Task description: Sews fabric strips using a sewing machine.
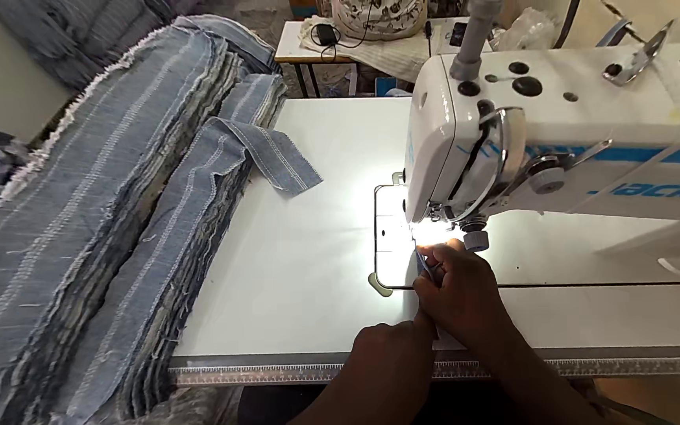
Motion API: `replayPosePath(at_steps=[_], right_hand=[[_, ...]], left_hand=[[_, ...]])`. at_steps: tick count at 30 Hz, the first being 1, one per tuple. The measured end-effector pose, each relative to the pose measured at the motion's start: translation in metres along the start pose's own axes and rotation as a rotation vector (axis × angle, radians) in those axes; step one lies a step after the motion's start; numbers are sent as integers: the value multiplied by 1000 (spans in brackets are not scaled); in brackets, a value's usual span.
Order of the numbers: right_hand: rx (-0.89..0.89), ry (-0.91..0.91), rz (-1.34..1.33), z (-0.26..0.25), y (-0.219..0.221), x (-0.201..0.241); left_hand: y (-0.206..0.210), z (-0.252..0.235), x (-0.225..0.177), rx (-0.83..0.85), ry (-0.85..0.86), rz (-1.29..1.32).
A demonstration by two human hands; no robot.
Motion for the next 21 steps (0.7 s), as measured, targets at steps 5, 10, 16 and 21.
replayPosePath(at_steps=[5,10,16,21], right_hand=[[24,41,-139,35,-15,-9],[21,185,-490,60,-32,-19],[58,592,-954,81,-31,-29],[-131,25,-407,88,-39,-11]], left_hand=[[-23,6,43,-279,-6,264],[-15,-30,43,15,-422,1229],[1,-9,24,114,-555,1492],[-1,3,21,117,-548,1559]])
Point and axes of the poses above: each hand's wrist, its own z-axis away from the middle knuckle, its own y-axis out of the palm, x = y × z, the point moved 4 cm from there along -z, towards the middle knuckle, and after that the axes turned 9 degrees about -x, right-handed, at the moved point
